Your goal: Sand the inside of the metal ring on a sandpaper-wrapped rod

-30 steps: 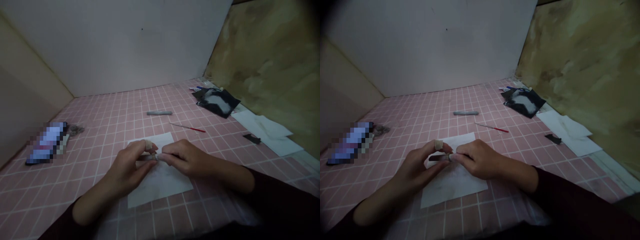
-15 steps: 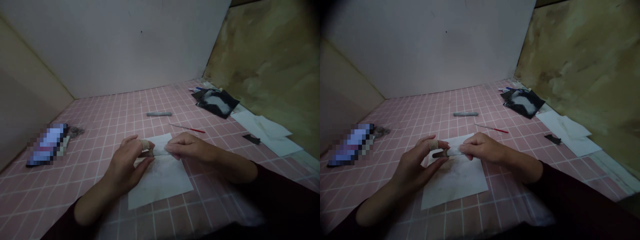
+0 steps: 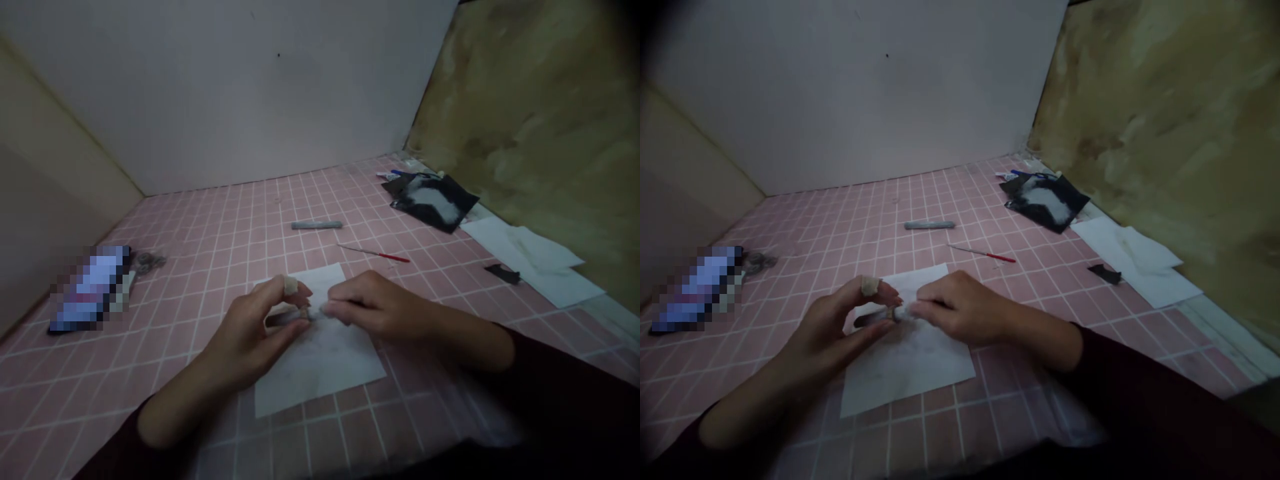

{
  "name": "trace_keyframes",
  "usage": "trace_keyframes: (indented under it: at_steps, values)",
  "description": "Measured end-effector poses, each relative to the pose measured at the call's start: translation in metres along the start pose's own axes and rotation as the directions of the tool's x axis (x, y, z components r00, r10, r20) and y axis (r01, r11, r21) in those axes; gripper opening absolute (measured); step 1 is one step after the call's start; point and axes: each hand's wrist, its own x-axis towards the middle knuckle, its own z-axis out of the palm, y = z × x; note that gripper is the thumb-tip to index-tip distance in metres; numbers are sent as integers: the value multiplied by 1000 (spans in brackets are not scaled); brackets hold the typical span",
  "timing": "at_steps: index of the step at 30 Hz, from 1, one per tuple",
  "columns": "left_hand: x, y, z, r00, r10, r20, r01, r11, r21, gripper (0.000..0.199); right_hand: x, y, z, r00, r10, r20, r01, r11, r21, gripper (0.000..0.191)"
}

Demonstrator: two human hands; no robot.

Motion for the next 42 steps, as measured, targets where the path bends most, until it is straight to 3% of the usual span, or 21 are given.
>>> trace_keyframes:
  at_steps: [3,7,13,17,19,23,26,32,37,40,42]
  values:
    - [0,1,-1,999,12,-49,-12,1000,-11,18,0,0,-3,1000,30,10,-30,999,39,37]
    - [0,5,0,998,-30,48,35,992,-119,18,0,-2,-1,1000,-5,9,4,999,50,35]
    - [0,6,2,994,73,-83,-59,986,157,18,3,5,-4,998,50,47,-58,975,213,39]
    - [-1,4,9,970,231,-71,-200,932,303,21,5,6,-2,990,105,92,-131,927,353,38]
    - [-1,2,11,959,268,-90,-216,899,382,22,6,7,-3,986,126,104,-159,896,415,39]
    - [1,-1,13,936,329,-125,-244,862,445,23,8,9,-2,971,209,113,-237,816,527,38]
    - [2,-1,14,922,378,-85,-309,850,427,23,9,8,1,974,185,133,-227,824,520,38]
    - [2,3,8,953,258,-161,-176,899,401,21,5,7,-3,991,132,34,-135,910,391,40]
    - [2,2,5,977,183,-106,-148,949,279,18,3,6,-4,998,55,15,-57,978,201,39]
    - [2,1,3,993,68,-100,-55,991,123,16,2,4,-5,999,27,18,-30,986,163,39]
    - [1,0,2,999,13,-37,-14,999,-40,16,1,1,-3,1000,27,8,-28,991,128,37]
